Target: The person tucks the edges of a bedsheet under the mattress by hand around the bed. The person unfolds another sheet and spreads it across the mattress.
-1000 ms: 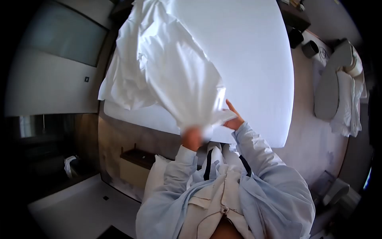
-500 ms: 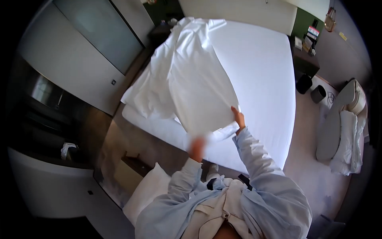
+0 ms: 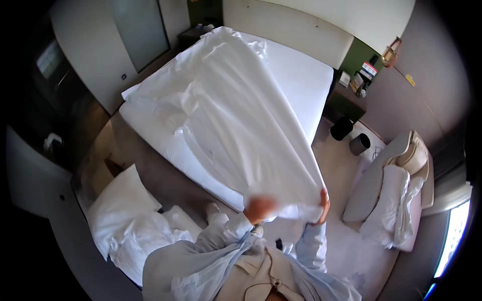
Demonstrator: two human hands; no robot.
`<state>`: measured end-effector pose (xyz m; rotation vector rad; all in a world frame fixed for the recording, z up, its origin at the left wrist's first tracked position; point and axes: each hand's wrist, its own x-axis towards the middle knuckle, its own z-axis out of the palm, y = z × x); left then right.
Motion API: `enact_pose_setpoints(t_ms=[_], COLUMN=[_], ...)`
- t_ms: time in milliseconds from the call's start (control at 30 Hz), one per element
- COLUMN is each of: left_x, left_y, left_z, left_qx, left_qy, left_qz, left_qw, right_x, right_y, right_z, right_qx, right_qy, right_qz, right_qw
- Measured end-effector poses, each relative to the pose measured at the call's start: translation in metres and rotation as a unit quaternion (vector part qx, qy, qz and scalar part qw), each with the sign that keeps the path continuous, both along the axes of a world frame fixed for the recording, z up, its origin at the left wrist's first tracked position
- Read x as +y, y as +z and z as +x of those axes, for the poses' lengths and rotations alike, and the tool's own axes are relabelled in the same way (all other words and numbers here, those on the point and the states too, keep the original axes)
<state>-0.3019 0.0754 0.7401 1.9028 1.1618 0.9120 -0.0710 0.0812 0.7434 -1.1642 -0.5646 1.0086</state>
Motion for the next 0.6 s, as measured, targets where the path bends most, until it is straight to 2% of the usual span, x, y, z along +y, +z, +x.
enact_pose_setpoints(t_ms=[33, 67, 100, 133, 167, 233, 267, 300, 367, 433, 467, 500, 567, 600], left_x=[-0.017, -0.032, -0.046, -0.052, -0.054, -0.069, -0.077, -0.084, -0.092, -0.098, -0.107, -0.113, -0.129, -0.133], left_y=[0.005, -0.003, -0.006, -0.008, -0.012, -0.027, -0.034, -0.039, -0.032, -0.016, -0.022, -0.032, -0.052, -0.053], left_z=[0.006, 0.016, 0.022, 0.022, 0.021, 0.017, 0.013, 0.003, -0.02, -0.044, -0.057, -0.07, -0.089, -0.091], left_qx=[0.021, 0.076, 0.076, 0.083, 0.093, 0.146, 0.135, 0.122, 0.148, 0.21, 0.149, 0.149, 0.132, 0.182], left_qy=[-0.044, -0.081, -0.064, -0.109, -0.157, -0.135, -0.099, -0.065, -0.066, -0.019, 0.028, 0.04, 0.134, 0.12], left_qz=[0.008, 0.048, 0.022, -0.004, -0.022, -0.036, -0.025, -0.015, -0.017, -0.057, -0.041, -0.043, -0.077, -0.165], left_qw=[0.999, 0.993, 0.995, 0.991, 0.983, 0.979, 0.986, 0.99, 0.987, 0.976, 0.988, 0.987, 0.979, 0.962], right_x=[-0.019, -0.035, -0.046, -0.05, -0.051, -0.043, -0.043, -0.042, -0.039, -0.034, -0.033, -0.035, -0.036, -0.035], right_y=[-0.01, -0.03, -0.056, -0.072, -0.075, -0.092, -0.09, -0.056, -0.056, -0.058, -0.064, -0.062, -0.058, -0.077], right_z=[0.012, 0.031, 0.057, 0.069, 0.068, 0.068, 0.06, 0.035, 0.013, -0.013, -0.03, -0.05, -0.083, -0.082], right_qx=[0.018, 0.017, -0.049, -0.114, -0.116, -0.127, -0.021, 0.083, 0.065, -0.047, -0.024, -0.026, 0.068, 0.019], right_qy=[-0.032, -0.017, -0.023, -0.027, -0.038, -0.043, 0.012, 0.065, 0.087, 0.14, 0.156, 0.167, 0.26, 0.294], right_qz=[-0.048, -0.071, -0.103, -0.127, -0.109, -0.093, -0.088, -0.085, -0.093, -0.164, -0.155, -0.155, -0.148, -0.152], right_qw=[0.998, 0.997, 0.993, 0.985, 0.986, 0.987, 0.996, 0.991, 0.99, 0.975, 0.975, 0.973, 0.952, 0.943])
